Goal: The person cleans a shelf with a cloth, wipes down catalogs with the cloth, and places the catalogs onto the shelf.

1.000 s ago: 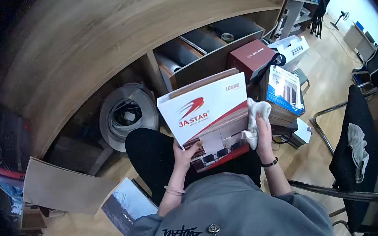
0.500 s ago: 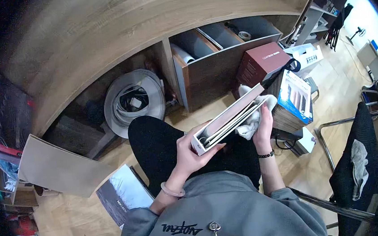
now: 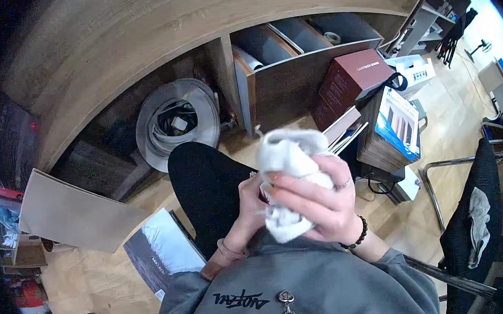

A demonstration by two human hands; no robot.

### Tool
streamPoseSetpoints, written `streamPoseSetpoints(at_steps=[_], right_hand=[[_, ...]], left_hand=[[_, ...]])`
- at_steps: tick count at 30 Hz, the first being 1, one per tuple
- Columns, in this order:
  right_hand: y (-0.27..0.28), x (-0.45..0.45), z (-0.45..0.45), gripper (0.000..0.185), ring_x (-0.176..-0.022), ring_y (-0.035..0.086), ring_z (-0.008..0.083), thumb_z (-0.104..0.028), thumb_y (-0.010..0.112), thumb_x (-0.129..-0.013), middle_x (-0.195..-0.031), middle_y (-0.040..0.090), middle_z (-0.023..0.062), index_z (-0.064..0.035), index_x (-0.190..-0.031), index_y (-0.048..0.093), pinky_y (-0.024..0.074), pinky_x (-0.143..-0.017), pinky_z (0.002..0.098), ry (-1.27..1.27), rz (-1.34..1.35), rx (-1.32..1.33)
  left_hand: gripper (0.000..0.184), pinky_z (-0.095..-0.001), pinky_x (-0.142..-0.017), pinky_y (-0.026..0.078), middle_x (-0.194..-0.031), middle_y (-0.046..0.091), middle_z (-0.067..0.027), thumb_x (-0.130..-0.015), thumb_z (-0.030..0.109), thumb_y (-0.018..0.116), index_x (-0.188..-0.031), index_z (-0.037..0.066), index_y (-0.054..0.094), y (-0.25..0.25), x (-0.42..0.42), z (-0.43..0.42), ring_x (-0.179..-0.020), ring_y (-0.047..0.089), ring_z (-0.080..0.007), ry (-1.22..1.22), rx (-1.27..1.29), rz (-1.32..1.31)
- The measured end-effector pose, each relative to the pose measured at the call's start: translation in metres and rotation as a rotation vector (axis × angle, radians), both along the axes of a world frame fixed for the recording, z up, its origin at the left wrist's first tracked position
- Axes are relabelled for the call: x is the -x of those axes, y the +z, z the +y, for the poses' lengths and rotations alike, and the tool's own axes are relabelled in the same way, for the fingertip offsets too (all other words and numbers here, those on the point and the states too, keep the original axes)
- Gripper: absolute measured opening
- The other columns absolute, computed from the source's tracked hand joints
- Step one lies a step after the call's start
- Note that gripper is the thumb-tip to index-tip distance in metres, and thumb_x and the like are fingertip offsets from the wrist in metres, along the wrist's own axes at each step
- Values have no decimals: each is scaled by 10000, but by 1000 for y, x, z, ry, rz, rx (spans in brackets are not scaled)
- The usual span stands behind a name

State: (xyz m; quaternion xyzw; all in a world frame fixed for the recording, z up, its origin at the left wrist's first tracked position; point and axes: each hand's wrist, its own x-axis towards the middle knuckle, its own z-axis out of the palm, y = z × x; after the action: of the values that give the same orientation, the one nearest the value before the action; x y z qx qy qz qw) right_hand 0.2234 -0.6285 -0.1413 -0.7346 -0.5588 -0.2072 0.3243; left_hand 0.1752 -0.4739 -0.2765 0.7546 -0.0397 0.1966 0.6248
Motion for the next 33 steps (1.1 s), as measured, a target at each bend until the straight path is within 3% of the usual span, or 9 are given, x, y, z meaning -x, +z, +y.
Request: streamPoseSetpoints(at_steps=[4,6,10,13,17,19,23,29,33], right_hand=[[-13,-26,-5,294,-1068,543,290,-140,703,-671,-1094,643,46,-86,-959,680,396,-926,393,-64,12,-32],[-16,-65,-18,299,-1046,563,268,-120,692,-678,-1111,636,63,-80,-974,678,414,-898,385,-270,98,-127],[-16,-64,-18,301,-1035,574,269,-109,687,-675,-1096,641,87,-65,-973,674,424,-884,387,-342,165,-226],[-13,-23,-10,290,-1043,571,282,-87,669,-685,-1093,639,110,-54,-973,672,421,-898,384,-201,186,-119],[-19,-20,-9,337,-1027,566,294,-181,706,-662,-1083,640,87,-74,-980,672,420,-912,398,-83,46,-73],[-29,-55,-19,340,-1060,551,306,-194,708,-658,-1072,642,81,-73,-974,676,415,-925,396,-308,88,-197],[-35,-76,-21,276,-1101,540,309,-109,656,-684,-1061,650,91,-31,-949,670,401,-938,407,-444,94,-391],[-22,-24,-3,267,-1148,508,320,-61,628,-700,-1082,643,87,-27,-963,664,379,-967,421,-127,74,-162],[-41,-75,-18,250,-1067,547,317,-141,665,-723,-1009,657,93,-46,-955,663,413,-920,393,-430,56,-383]], left_hand=[[500,-296,-766,513,-999,664,-139,-601,72,768,-1070,-5,615,22,-1,-10,-886,666,-228,82,-45,-80],[487,-295,-755,514,-982,669,-134,-597,77,768,-1053,-5,620,31,-1,-15,-868,670,-231,149,-70,-148],[411,-306,-740,520,-894,681,-126,-657,131,767,-1003,-39,625,32,-5,-18,-828,669,-193,155,-74,-213],[507,-298,-761,516,-1021,656,-165,-618,90,764,-1092,-6,612,18,0,-14,-891,667,-243,143,-145,-98],[514,-299,-776,517,-1045,647,-177,-616,89,768,-1093,-15,607,14,8,-13,-914,662,-240,124,-207,-133],[509,-299,-775,517,-1041,649,-174,-614,88,770,-1084,-19,608,23,7,-15,-912,663,-238,137,-162,-131],[501,-296,-773,518,-1035,653,-167,-610,84,776,-1070,-28,609,33,-2,-18,-908,664,-232,153,-65,-150],[536,-293,-786,514,-1050,649,-167,-618,72,773,-1115,-25,598,20,4,-15,-919,660,-230,171,-111,-123],[522,-294,-790,514,-1052,649,-166,-619,65,768,-1105,-27,602,31,3,-17,-916,661,-226,173,-88,-131]])
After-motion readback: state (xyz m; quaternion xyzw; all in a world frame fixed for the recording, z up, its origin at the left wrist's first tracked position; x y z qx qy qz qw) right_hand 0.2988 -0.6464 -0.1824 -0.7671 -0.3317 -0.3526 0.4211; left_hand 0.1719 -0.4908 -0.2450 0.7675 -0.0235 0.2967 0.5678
